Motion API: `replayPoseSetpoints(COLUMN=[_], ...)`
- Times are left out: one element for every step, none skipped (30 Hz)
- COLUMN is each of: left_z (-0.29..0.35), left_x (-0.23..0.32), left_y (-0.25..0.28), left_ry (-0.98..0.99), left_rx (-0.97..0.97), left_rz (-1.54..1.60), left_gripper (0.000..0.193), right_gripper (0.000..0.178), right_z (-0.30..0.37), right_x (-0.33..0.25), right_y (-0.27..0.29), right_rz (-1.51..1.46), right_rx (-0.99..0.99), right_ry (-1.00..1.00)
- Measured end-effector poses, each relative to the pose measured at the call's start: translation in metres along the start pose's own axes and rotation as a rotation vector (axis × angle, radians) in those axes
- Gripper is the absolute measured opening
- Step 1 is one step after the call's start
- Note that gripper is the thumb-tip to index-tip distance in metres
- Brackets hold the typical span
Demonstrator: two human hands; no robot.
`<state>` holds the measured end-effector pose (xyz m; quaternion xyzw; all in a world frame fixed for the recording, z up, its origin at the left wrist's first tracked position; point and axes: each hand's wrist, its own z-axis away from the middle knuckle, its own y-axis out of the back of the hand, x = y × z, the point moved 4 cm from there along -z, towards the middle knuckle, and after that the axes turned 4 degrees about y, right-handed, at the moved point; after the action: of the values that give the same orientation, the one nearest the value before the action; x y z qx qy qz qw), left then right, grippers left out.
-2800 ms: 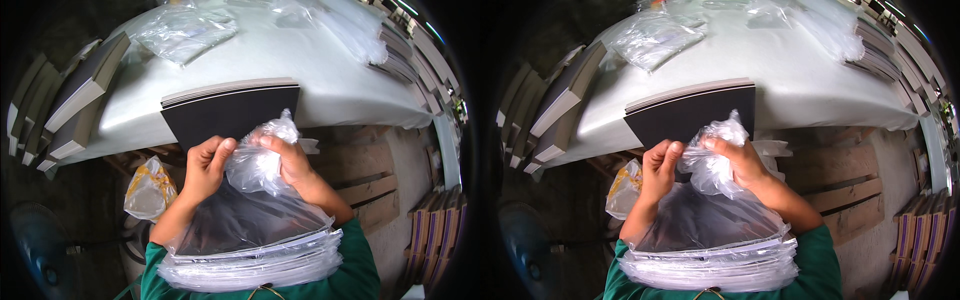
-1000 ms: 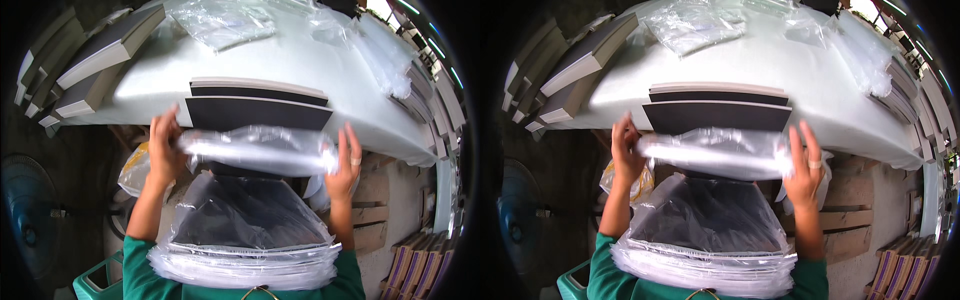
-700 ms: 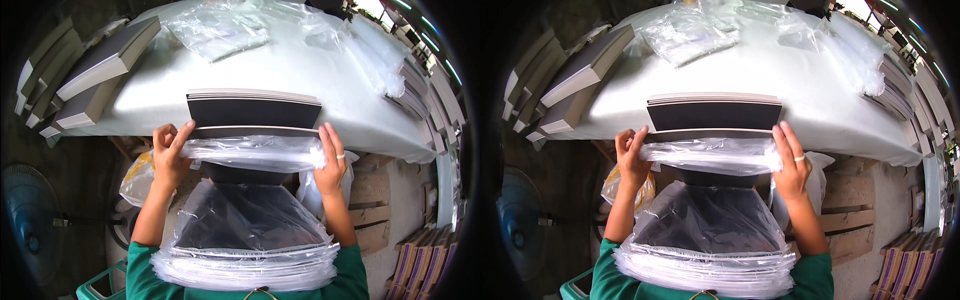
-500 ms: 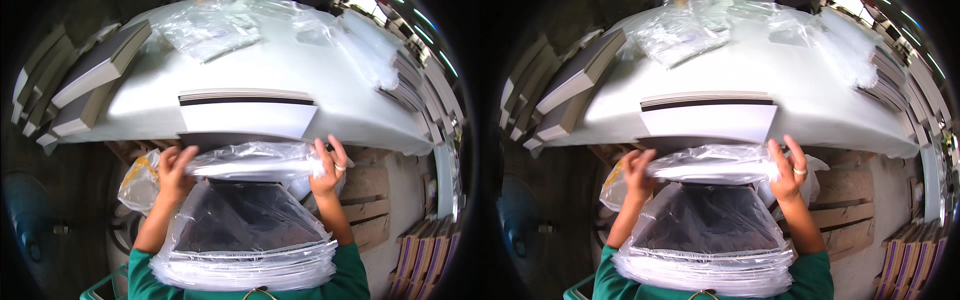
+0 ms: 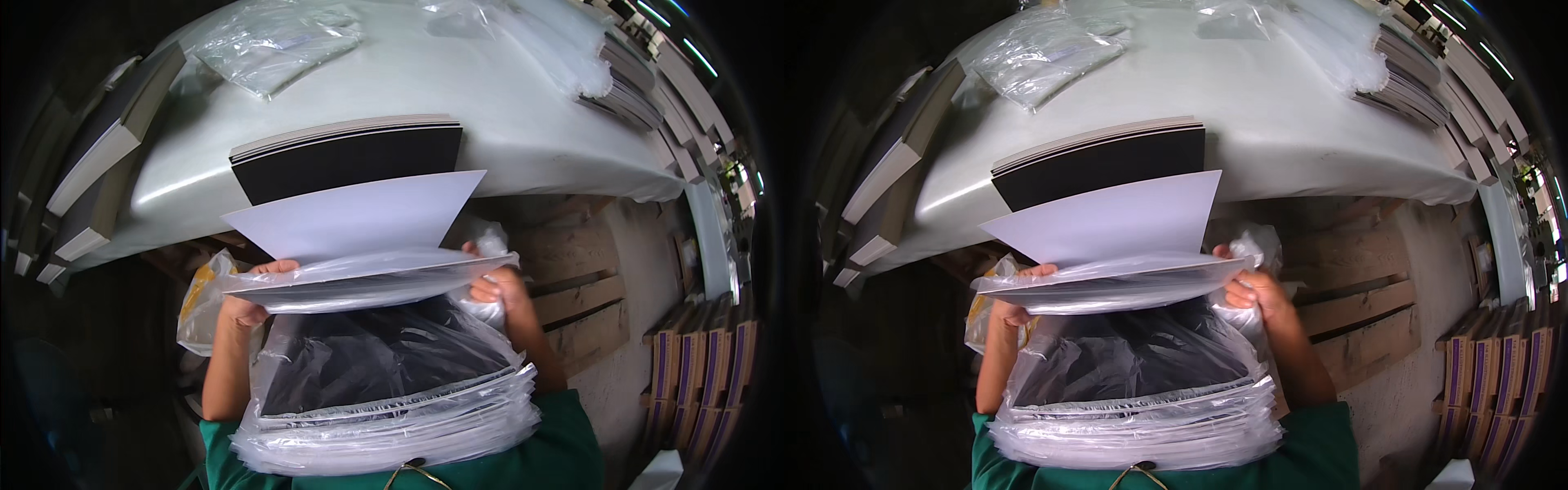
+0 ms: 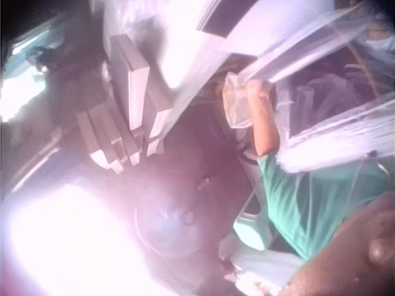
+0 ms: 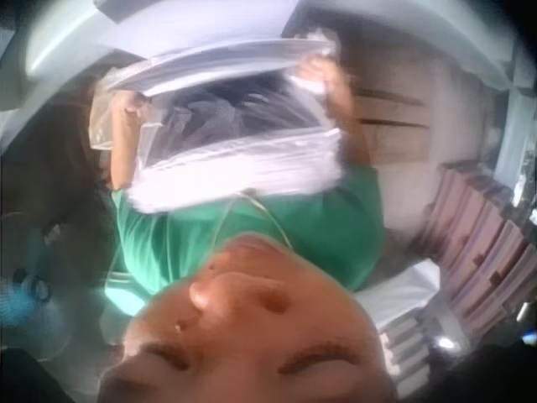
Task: The person slides a notebook into a plastic sleeve, folds the opening, and places the package onto a stack.
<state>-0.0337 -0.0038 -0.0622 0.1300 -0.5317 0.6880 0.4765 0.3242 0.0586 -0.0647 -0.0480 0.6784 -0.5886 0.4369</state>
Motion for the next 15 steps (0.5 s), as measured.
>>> replayPoseSetpoints(left_z=[-0.009,-0.023,-0.034,-0.045,-0.053,-0.059,-0.066,-0.068,-0.075,-0.077,-0.075,-0.064,-0.056,-0.038,-0.015], left_x=[-0.020,-0.047,-0.071,-0.083,-0.093,-0.101,-0.112,-0.120,-0.125,-0.128,-0.120,-0.101,-0.070,-0.040,-0.011], left_y=[0.021,0.063,0.098,0.112,0.125,0.135,0.141,0.152,0.152,0.155,0.149,0.139,0.114,0.089,0.053], left_ry=[0.042,0.035,0.074,0.155,0.236,0.261,0.255,0.216,0.178,0.140,0.110,0.126,0.191,0.242,0.201], left_rx=[0.005,-0.047,-0.054,-0.032,-0.010,0.006,0.026,0.065,0.088,0.129,0.187,0.259,0.236,0.177,0.042], left_rz=[0.128,0.118,0.188,0.120,0.052,0.019,-0.025,-0.060,-0.115,-0.217,-0.413,-0.786,-1.151,-1.291,-1.153], left_gripper=[0.024,0.022,0.024,0.022,0.020,0.020,0.021,0.021,0.022,0.022,0.023,0.023,0.024,0.025,0.026], right_gripper=[0.022,0.023,0.023,0.024,0.025,0.026,0.024,0.022,0.020,0.014,0.013,0.013,0.013,0.018,0.023], right_z=[-0.003,-0.007,-0.014,-0.022,-0.026,-0.034,-0.034,-0.043,-0.046,-0.050,-0.055,-0.056,-0.050,-0.049,-0.043], right_x=[0.020,0.034,0.049,0.066,0.075,0.082,0.086,0.089,0.086,0.077,0.065,0.048,0.019,-0.006,-0.029], right_y=[0.034,0.059,0.081,0.116,0.141,0.155,0.173,0.177,0.173,0.159,0.147,0.133,0.111,0.067,0.016], right_rz=[-0.064,-0.092,-0.121,-0.002,0.101,0.206,0.299,0.392,0.489,0.663,0.838,0.972,1.104,1.062,1.006], right_rx=[-0.027,-0.073,-0.125,0.193,0.194,0.190,0.285,0.362,0.459,0.351,0.398,0.422,0.465,0.325,0.185], right_ry=[-0.093,-0.120,-0.154,-0.173,-0.169,-0.170,-0.216,-0.274,-0.317,-0.151,-0.022,0.032,0.103,0.108,0.102])
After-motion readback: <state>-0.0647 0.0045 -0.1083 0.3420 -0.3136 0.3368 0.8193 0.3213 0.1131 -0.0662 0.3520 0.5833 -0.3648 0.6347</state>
